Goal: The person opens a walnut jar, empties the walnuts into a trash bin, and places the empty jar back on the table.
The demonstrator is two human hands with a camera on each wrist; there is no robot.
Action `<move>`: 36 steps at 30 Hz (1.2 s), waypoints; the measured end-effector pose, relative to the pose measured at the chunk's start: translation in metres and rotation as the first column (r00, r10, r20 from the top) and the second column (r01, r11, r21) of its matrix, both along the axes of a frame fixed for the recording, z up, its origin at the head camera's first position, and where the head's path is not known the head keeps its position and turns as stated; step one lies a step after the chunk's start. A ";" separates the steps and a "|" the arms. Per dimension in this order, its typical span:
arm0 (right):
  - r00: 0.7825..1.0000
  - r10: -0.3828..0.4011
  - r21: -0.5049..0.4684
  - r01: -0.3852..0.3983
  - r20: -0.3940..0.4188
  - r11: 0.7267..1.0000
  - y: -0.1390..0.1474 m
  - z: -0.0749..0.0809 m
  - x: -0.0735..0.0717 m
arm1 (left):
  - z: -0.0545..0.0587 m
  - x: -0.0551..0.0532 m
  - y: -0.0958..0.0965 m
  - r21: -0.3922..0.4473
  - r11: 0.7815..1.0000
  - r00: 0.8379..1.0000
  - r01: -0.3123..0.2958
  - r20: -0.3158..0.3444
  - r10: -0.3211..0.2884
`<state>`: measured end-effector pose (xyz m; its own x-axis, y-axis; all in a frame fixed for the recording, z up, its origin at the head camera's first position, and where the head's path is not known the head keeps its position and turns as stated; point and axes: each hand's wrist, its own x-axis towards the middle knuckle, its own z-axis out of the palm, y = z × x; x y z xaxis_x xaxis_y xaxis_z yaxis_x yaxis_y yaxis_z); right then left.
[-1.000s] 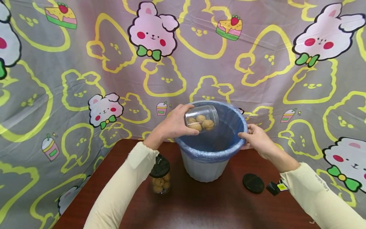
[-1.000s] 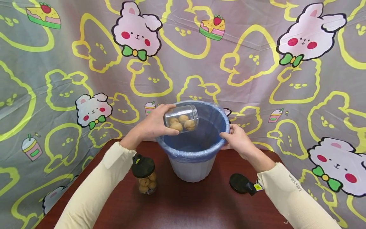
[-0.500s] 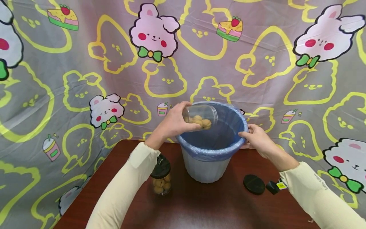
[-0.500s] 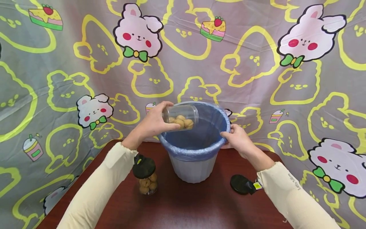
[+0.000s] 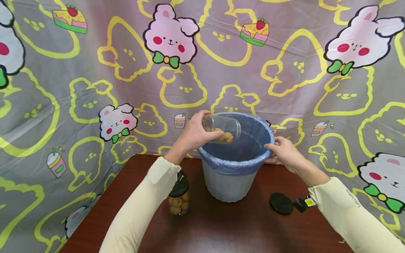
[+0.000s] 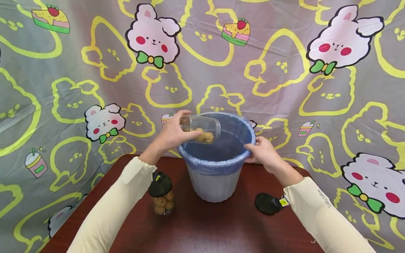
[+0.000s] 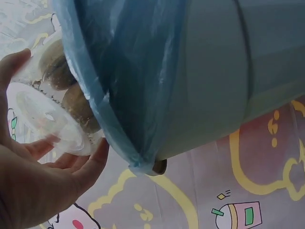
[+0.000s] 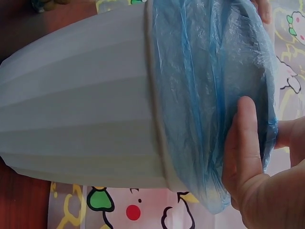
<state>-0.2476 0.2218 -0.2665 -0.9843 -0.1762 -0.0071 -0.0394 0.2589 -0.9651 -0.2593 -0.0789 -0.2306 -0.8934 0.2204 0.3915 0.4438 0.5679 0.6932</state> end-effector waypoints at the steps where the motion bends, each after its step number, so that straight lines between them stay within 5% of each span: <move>1: 1.000 0.001 -0.003 0.000 0.006 1.000 0.000 0.000 -0.001 | 0.000 -0.001 0.001 0.000 1.000 1.000 -0.001 0.001 0.001; 18: 1.000 -0.008 0.022 0.008 0.001 1.000 0.007 -0.005 -0.011 | -0.007 -0.014 0.003 0.169 0.986 1.000 -0.007 0.009 0.005; 36: 1.000 -0.006 0.026 0.006 -0.018 1.000 0.008 -0.006 -0.017 | -0.004 -0.013 0.000 0.188 0.982 0.999 0.022 0.033 -0.029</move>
<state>-0.2647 0.2294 -0.2726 -0.9854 -0.1704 0.0063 -0.0553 0.2841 -0.9572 -0.2720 -0.0792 -0.2350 -0.9025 0.1687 0.3962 0.4296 0.4149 0.8021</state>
